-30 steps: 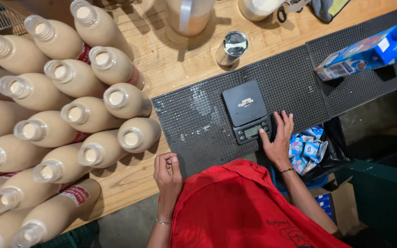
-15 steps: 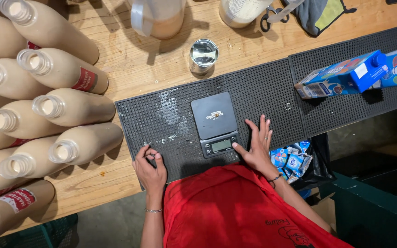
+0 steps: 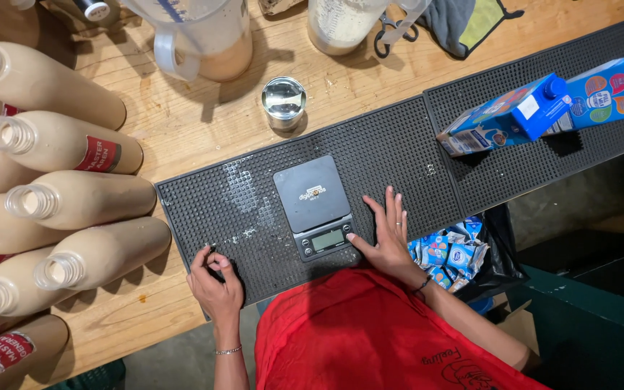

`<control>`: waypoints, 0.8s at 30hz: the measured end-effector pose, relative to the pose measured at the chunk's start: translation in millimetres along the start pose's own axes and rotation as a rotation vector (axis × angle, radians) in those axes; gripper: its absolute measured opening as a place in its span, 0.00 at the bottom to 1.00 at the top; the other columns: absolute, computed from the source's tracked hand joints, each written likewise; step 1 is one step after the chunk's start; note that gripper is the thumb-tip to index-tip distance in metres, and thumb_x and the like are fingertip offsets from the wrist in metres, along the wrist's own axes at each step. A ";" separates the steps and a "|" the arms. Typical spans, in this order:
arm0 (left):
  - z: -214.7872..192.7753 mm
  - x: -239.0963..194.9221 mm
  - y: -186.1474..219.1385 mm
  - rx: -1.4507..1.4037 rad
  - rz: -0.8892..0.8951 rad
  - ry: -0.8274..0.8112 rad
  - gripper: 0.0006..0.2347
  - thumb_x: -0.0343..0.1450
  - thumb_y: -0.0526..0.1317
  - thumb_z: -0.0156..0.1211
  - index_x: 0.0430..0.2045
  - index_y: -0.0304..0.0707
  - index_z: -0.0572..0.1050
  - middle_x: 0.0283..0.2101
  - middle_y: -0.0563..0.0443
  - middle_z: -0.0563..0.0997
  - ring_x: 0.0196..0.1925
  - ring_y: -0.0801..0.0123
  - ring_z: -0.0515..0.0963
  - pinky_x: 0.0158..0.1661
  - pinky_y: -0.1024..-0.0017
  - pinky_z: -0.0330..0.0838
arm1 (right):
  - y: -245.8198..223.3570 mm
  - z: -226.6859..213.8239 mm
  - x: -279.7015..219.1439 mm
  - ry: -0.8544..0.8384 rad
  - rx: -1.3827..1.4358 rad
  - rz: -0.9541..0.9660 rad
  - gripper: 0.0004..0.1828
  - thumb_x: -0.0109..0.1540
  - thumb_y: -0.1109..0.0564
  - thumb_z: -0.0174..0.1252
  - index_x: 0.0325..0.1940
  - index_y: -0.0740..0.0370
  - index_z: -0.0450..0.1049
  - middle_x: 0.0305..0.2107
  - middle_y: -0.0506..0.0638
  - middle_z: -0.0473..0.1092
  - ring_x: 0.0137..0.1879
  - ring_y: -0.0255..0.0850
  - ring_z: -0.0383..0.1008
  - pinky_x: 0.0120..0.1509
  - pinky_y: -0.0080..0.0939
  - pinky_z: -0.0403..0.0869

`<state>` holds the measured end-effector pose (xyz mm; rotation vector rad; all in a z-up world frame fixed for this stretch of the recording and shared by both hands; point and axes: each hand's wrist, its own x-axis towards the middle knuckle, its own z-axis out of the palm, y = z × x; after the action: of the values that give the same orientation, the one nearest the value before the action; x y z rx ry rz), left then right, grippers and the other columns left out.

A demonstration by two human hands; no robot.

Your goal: The person pours a beige liquid from a plastic measuring jug into several plastic bottles arranged on a wooden table. After filling, the person places the filled bottles among others and then screws black caps onto them from a pink basket.

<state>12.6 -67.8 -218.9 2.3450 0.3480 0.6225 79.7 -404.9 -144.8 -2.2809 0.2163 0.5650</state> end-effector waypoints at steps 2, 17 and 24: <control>-5.8 -3.3 7.3 0.018 -0.059 -0.051 0.14 0.80 0.44 0.50 0.55 0.34 0.71 0.35 0.58 0.79 0.34 0.66 0.76 0.48 0.62 0.64 | 8.7 3.6 -1.3 0.003 -0.027 -0.030 0.45 0.62 0.43 0.62 0.80 0.42 0.50 0.80 0.55 0.21 0.84 0.58 0.15 0.81 0.68 0.25; -3.0 3.9 23.5 0.037 -0.045 -0.043 0.15 0.82 0.39 0.49 0.61 0.28 0.65 0.37 0.54 0.78 0.36 0.64 0.74 0.63 0.54 0.64 | 21.9 11.6 1.5 0.086 -0.154 -0.118 0.47 0.63 0.38 0.54 0.83 0.45 0.43 0.81 0.54 0.24 0.85 0.55 0.19 0.82 0.65 0.27; -1.0 0.1 18.2 0.032 -0.067 -0.045 0.16 0.81 0.38 0.51 0.63 0.30 0.65 0.37 0.57 0.77 0.35 0.66 0.73 0.64 0.53 0.63 | 26.2 14.8 2.4 0.111 -0.172 -0.130 0.48 0.63 0.34 0.52 0.83 0.46 0.42 0.81 0.54 0.25 0.85 0.55 0.20 0.81 0.66 0.28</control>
<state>13.6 -80.6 -206.0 2.3632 0.4177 0.5353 68.5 -412.4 -171.8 -2.4751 0.0744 0.4029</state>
